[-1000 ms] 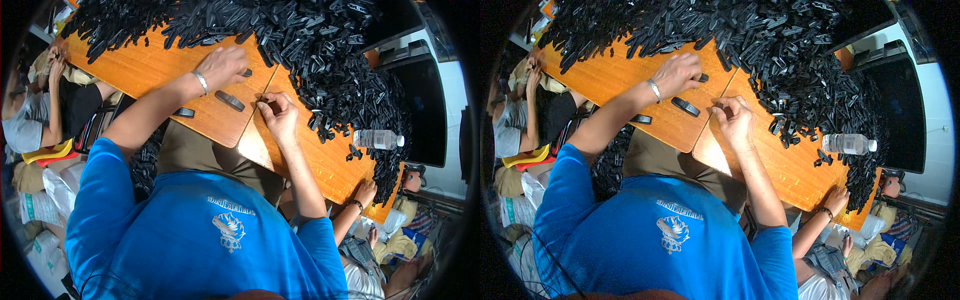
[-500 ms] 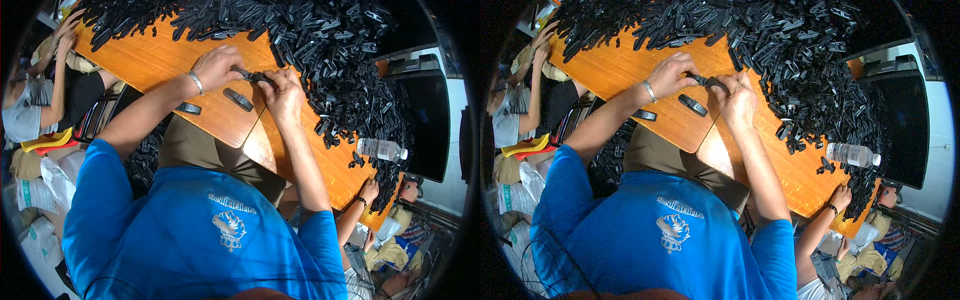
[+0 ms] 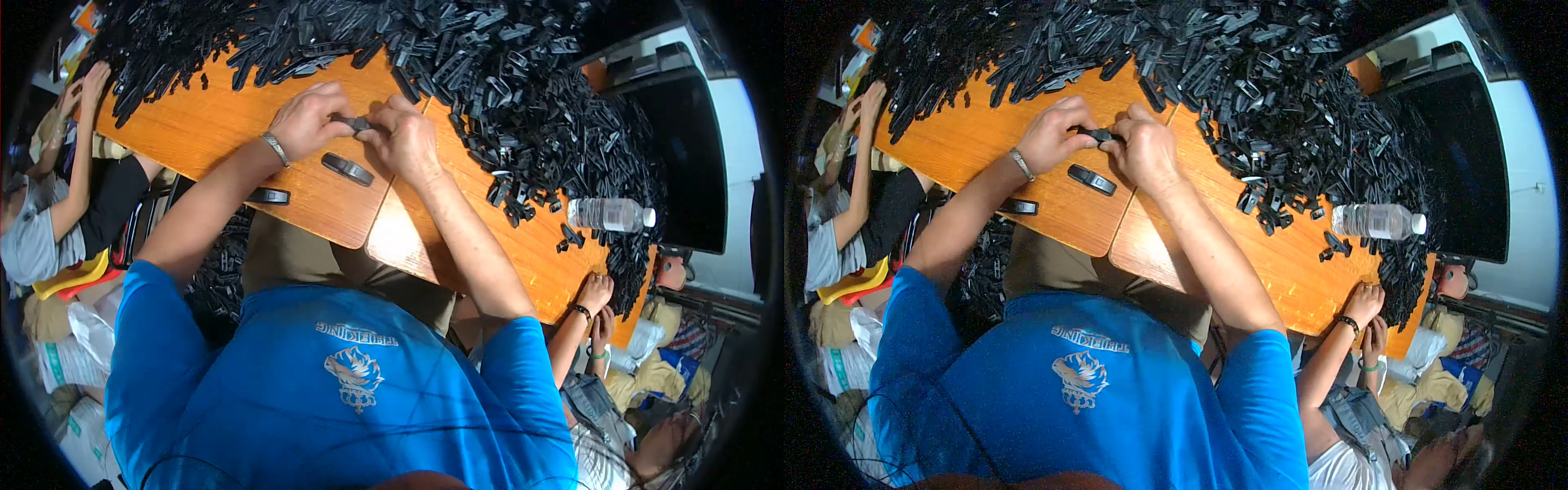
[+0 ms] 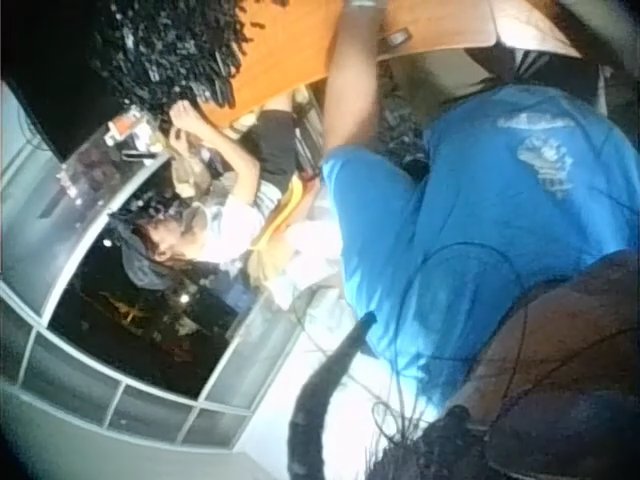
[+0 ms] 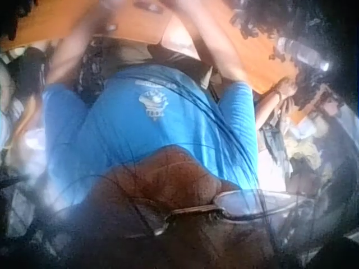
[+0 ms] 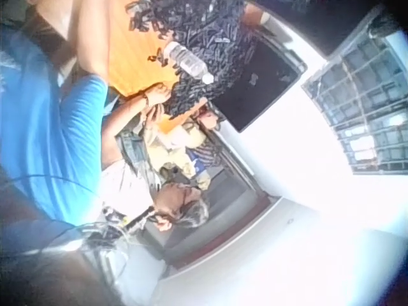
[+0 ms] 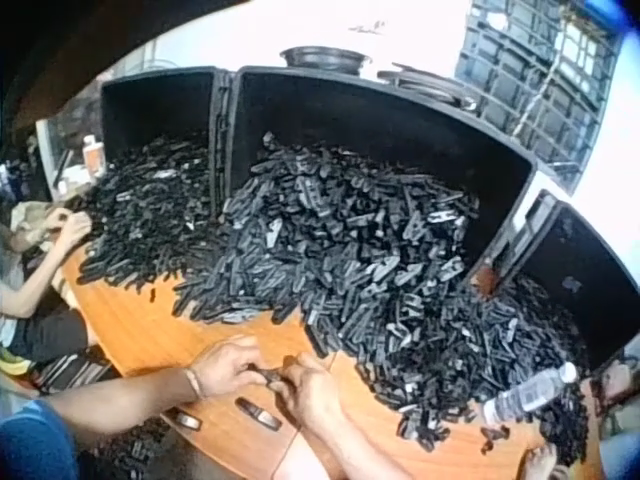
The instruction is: The person assembles small black plastic components by taking pieces from the table and fitting them together by hand.
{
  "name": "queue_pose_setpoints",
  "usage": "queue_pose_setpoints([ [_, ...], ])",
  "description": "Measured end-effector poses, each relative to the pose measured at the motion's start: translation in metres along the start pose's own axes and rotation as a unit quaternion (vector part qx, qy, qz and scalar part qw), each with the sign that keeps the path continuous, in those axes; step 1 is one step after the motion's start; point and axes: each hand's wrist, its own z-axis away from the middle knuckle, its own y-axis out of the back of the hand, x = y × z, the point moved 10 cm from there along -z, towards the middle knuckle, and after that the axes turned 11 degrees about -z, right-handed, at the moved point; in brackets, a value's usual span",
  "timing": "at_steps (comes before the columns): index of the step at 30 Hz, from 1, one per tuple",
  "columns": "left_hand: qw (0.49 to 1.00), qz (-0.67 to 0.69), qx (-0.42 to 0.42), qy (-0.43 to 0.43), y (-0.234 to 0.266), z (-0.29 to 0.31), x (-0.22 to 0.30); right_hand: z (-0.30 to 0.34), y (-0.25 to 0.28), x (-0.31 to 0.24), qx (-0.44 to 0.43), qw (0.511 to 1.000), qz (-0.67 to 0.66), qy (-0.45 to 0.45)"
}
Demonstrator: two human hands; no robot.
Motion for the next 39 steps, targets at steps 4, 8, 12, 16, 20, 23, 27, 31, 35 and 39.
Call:
queue_pose_setpoints([
  [4,0.988,0.059,-0.141,-0.034,-0.014,-0.007,-0.002,0.029,0.016,-0.002,-0.044,0.999,-0.029,0.0],
  [8,0.991,0.054,-0.12,0.017,-0.008,-0.041,0.007,0.054,0.092,0.028,0.044,0.992,0.082,-0.089],
  [12,0.979,-0.177,0.083,-0.062,-0.006,-0.081,0.039,0.041,0.112,0.049,0.079,0.966,0.211,-0.127],
  [16,0.974,-0.199,0.083,-0.075,-0.032,-0.092,0.043,0.027,0.092,0.063,0.019,0.951,0.272,-0.144],
  [20,0.977,-0.189,0.077,-0.066,-0.032,-0.084,0.038,0.025,0.09,0.063,-0.02,0.956,0.254,-0.147],
  [23,0.984,-0.168,0.048,-0.048,-0.028,-0.074,0.035,0.027,0.088,0.058,-0.015,0.968,0.21,-0.14],
  [27,0.989,-0.125,0.019,-0.077,-0.024,-0.053,0.043,0.028,0.077,0.034,0.078,0.99,-0.012,-0.113],
  [31,0.987,-0.116,0.011,-0.114,-0.021,-0.031,0.051,0.054,0.054,0.031,0.1,0.983,-0.088,-0.127],
  [35,0.998,-0.05,0.008,-0.045,-0.013,-0.023,0.03,0.071,0.067,0.013,0.103,0.988,0.083,-0.085],
  [39,0.998,-0.049,-0.011,0.022,-0.015,-0.017,0.013,0.05,0.063,0.01,-0.017,0.966,0.177,-0.188],
])
